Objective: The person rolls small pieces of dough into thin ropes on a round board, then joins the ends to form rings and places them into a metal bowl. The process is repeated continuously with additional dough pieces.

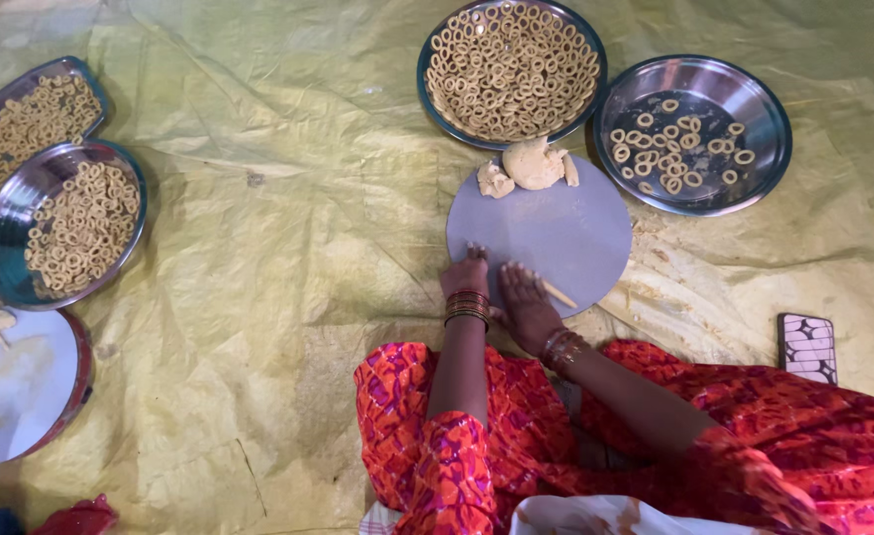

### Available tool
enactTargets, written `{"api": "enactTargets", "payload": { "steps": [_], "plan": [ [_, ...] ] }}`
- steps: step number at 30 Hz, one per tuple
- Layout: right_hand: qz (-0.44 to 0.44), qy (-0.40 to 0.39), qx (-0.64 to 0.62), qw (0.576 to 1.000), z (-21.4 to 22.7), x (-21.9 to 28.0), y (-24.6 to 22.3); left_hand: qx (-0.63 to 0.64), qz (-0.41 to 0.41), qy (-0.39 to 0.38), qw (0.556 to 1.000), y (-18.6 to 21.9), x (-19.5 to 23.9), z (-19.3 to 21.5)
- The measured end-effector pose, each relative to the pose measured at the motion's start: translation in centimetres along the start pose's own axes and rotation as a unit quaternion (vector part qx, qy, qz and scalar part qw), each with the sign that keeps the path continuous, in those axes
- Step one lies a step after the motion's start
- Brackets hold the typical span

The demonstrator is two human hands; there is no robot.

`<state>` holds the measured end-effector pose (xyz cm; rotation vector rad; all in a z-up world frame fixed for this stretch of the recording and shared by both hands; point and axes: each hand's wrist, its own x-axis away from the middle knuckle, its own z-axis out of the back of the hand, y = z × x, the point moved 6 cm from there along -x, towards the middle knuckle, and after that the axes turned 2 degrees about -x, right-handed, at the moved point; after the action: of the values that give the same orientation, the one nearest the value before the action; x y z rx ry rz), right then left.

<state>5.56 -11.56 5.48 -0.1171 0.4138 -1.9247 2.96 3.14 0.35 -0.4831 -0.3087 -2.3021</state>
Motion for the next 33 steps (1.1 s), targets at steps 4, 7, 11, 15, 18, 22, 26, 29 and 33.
{"api": "enactTargets", "payload": {
  "steps": [4,7,11,15,18,22,26,29,33],
  "plan": [
    [-0.098,0.032,-0.038,0.994,3.4,2.8,2.8,0.049,0.012,0.04,0.998,-0.2,-1.1,-1.0],
    [-0.172,0.026,0.008,0.985,4.9,4.2,5.6,0.068,0.03,0.023,0.997,-0.5,-2.8,-2.4],
    [-0.212,-0.031,0.004,0.977,4.4,4.3,9.8,0.06,0.003,0.08,0.995,-0.3,-3.4,-3.2],
    [-0.298,-0.134,0.064,0.943,3.5,3.2,13.1,0.037,-0.018,0.079,0.996,-0.2,-3.1,-2.9],
    [-0.165,-0.094,0.123,0.974,3.3,2.5,9.8,0.063,0.044,-0.012,0.997,-0.4,-3.2,-3.6],
    [-0.038,-0.101,0.125,0.986,1.5,2.5,4.8,0.019,-0.015,0.068,0.997,0.4,-3.0,-2.9],
    [-0.106,-0.05,0.1,0.988,2.4,-3.9,7.5,0.017,-0.011,0.059,0.998,0.7,-2.7,-2.9],
    [-0.178,-0.049,0.082,0.979,3.2,-7.8,9.9,0.028,-0.005,0.039,0.999,0.5,-2.0,-2.4],
    [-0.192,-0.051,0.078,0.977,3.0,-7.0,8.7,0.035,0.0,0.021,0.999,0.5,-1.6,-2.0]
  ]
}}
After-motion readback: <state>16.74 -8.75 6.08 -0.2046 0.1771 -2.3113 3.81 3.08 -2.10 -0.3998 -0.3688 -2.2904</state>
